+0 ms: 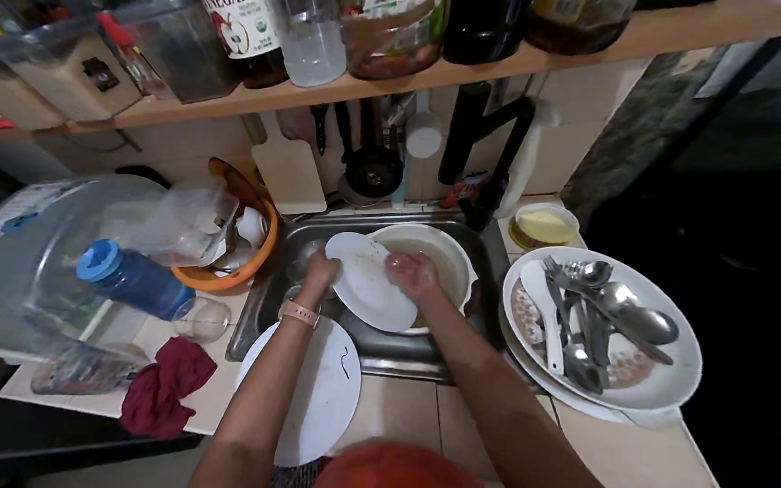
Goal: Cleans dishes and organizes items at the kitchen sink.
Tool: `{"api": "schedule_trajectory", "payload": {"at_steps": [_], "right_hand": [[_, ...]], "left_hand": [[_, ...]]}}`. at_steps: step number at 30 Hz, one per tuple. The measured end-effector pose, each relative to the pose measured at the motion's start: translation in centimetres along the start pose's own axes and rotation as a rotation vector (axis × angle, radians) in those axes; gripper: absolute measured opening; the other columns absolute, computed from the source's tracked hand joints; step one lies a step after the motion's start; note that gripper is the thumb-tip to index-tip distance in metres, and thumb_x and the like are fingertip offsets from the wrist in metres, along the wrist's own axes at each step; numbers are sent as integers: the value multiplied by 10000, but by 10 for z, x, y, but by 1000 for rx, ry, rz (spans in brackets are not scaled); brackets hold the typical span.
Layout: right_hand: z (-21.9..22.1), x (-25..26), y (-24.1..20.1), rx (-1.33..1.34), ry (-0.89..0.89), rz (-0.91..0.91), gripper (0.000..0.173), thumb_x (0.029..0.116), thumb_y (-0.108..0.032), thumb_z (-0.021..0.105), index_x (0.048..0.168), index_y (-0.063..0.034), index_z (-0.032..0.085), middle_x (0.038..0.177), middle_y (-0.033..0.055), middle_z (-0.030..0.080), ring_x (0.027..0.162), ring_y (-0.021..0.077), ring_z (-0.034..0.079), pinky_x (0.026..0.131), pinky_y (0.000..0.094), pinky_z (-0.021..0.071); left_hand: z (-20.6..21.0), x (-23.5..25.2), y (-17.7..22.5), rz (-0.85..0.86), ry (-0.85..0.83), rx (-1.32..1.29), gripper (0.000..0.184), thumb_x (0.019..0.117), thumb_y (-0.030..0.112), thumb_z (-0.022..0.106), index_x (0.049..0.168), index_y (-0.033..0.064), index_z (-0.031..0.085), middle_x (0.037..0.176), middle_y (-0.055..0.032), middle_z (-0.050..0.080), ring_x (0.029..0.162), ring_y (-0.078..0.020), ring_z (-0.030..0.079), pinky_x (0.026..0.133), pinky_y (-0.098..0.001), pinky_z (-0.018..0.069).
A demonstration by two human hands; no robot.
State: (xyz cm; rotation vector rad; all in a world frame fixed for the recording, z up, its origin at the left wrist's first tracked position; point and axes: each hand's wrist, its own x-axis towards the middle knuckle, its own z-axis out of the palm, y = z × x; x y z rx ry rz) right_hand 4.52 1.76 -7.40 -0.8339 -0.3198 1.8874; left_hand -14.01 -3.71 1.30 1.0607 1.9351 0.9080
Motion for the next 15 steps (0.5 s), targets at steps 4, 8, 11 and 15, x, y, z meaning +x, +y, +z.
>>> {"api": "schedule_trajectory", "payload": {"at_steps": [4,8,11,15], "right_hand": [[48,-31,24,-530,-425,-159,530,1119,-198,149,1498,76,399,1562,192,447,1417,211,460,1156,340,371],[66,-29,20,-1355,-582,-378,513,1140,-199,253,1602,23,260,1702,184,176,1591,332,104,1276,544,47],[39,5,13,-1694,-321,-428,611,1137,-379,271,1624,-13,222,1692,218,186,1574,412,123,1232,656,75],[-2,12,-7,-1562,-96,-114,649,1133,-433,183,1529,23,419,1556,266,438,1467,412,400,1207,584,288]], "left_hand": [[11,-4,8,-57,-66,-63,396,987,19,597,1365,-58,508,1214,-261,619,1034,-310,636,910,-463,531],[5,-17,14,-55,-142,-88,381,1008,6,565,1379,-49,495,1173,-223,629,969,-240,642,868,-397,543],[-7,-34,20,-88,-173,-123,394,992,-34,572,1379,-33,500,1141,-211,635,912,-221,648,821,-372,557],[-23,-45,21,-78,-144,-65,381,1006,-1,572,1383,-17,512,1159,-207,633,928,-223,640,830,-374,545]]}}
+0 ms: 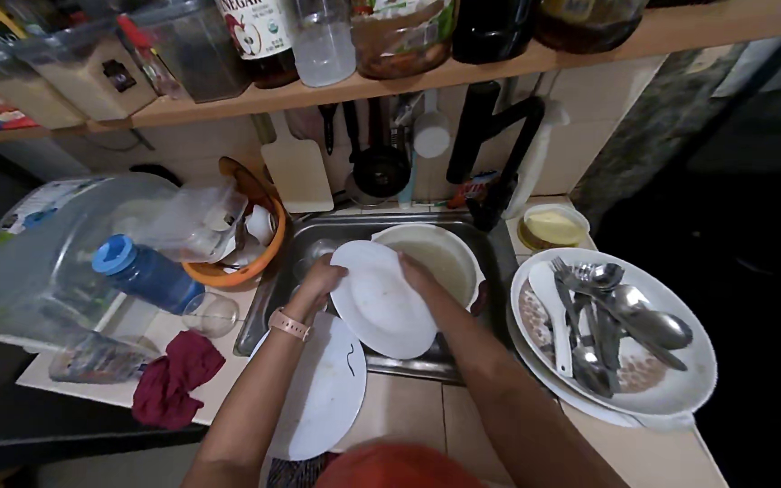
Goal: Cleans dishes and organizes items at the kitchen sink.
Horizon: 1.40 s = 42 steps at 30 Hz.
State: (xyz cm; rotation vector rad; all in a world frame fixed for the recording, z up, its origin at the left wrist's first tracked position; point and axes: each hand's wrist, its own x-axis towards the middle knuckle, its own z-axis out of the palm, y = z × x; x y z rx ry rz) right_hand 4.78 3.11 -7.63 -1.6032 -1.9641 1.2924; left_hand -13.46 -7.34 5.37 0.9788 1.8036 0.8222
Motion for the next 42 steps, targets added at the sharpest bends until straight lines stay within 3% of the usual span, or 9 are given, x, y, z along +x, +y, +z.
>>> {"api": "schedule_trajectory", "payload": {"at_steps": [3,8,10,13,17,22,30,37,42], "right_hand": [[6,3,33,454,211,298,538,1136,-334,349,1361,110,551,1399,328,546,1312,405,543,1114,523,412],[2,-7,43,1136,620,459,395,1118,-161,379,1419,84,449,1350,257,531,1172,317,560,978,446,488],[-5,-6,35,1451,441,266,454,1132,-287,214,1379,25,434,1222,174,557,1023,240,588,868,382,516],[-9,-8,-4,1653,120,61,573,1108,-407,151,1397,7,422,1342,172,561,1169,254,610,979,385,519],[3,-36,-74,1009,-16,-103,331,1089,-145,376,1273,52,569,1124,130,650,941,155,646,843,307,549],[22,-79,-87,275,36,-291,265,1013,-31,554,1216,119,635,1258,284,624,1148,336,629,1023,421,495],[9,-18,-15,87,337,-115,245,1022,10,530,1207,100,664,1276,304,626,1231,413,604,1079,506,467],[24,-58,-75,94,141,-253,232,1005,16,544,1171,91,687,1227,272,656,1189,368,628,1062,465,476],[9,-22,-23,122,312,-3,238,1004,22,541,1190,89,673,1277,297,632,1232,425,601,1061,545,466]], "left_hand": [[-6,6,-2,38,37,21,394,1005,11,583,1392,-9,509,1187,-223,637,962,-254,653,853,-403,550],[-2,22,-9,91,86,13,390,989,9,599,1371,-23,524,1190,-244,638,991,-295,655,880,-448,544],[4,28,-9,114,93,-3,380,990,13,600,1360,-24,524,1184,-243,639,988,-296,659,878,-454,548],[18,34,-6,145,94,-21,357,993,21,596,1341,-31,535,1191,-246,640,1014,-309,655,886,-470,545],[34,37,3,154,97,6,363,1001,56,582,1354,-18,542,1207,-246,643,1036,-326,651,902,-498,535],[27,43,7,125,167,-4,403,1005,76,586,1391,-11,507,1205,-261,626,1005,-341,632,864,-507,523],[21,31,0,162,92,-60,344,1012,55,575,1352,12,542,1166,-215,643,940,-272,638,814,-443,535],[23,42,-3,141,110,-88,363,1001,37,591,1356,-14,534,1181,-236,642,975,-300,649,854,-470,540],[19,36,-3,148,118,-146,340,996,11,587,1333,-4,545,1146,-207,646,924,-257,649,817,-423,548]]}}
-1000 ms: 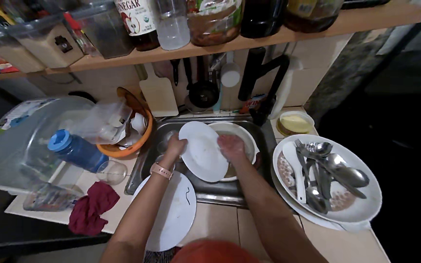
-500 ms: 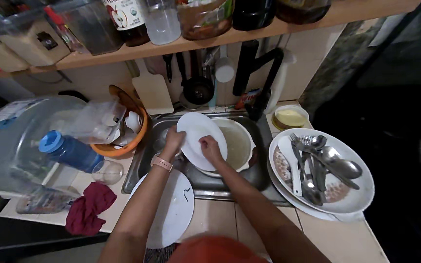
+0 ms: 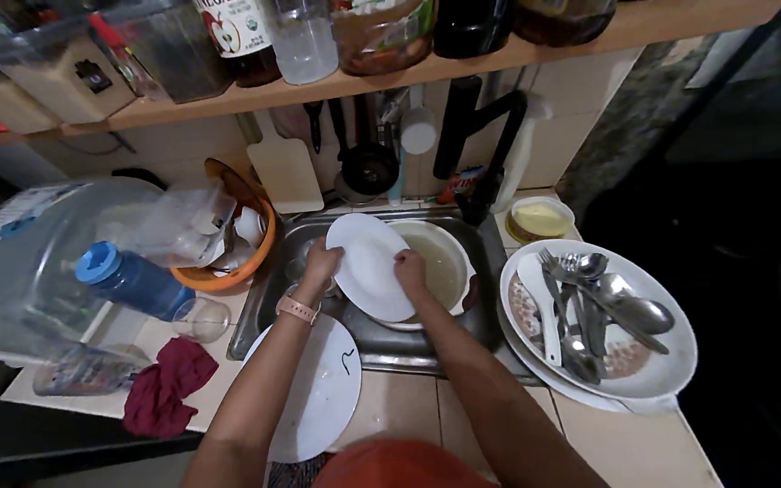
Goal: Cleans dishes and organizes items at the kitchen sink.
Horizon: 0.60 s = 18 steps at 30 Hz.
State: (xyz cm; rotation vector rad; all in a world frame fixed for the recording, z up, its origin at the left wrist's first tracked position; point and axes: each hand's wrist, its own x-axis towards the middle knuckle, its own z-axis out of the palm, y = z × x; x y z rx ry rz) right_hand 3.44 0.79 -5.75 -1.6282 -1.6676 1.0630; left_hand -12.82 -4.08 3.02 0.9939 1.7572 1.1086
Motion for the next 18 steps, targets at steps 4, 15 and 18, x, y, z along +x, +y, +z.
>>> {"api": "schedule_trajectory", "payload": {"at_steps": [4,15,18], "right_hand": [[12,-31,-26,52,-81,-189,234,1012,15,531,1169,113,673,1238,289,652,1186,372,634,1064,450,484],[-21,-10,42,340,81,530,384,1091,-87,441,1402,134,484,1472,318,480,1383,392,477,1145,483,384],[-26,-25,44,43,-77,559,404,1094,-46,375,1457,124,432,1556,292,401,1480,367,373,1208,463,312]], "left_hand": [[4,1,2,21,-2,61,341,1003,16,585,1340,-21,554,1184,-232,649,992,-294,658,875,-463,544],[3,7,-1,141,67,260,371,1060,117,539,1413,4,524,1291,-272,624,1154,-389,635,992,-569,494],[5,10,-1,171,62,343,356,1058,123,532,1385,-18,534,1258,-293,630,1139,-420,635,980,-590,493]]}}
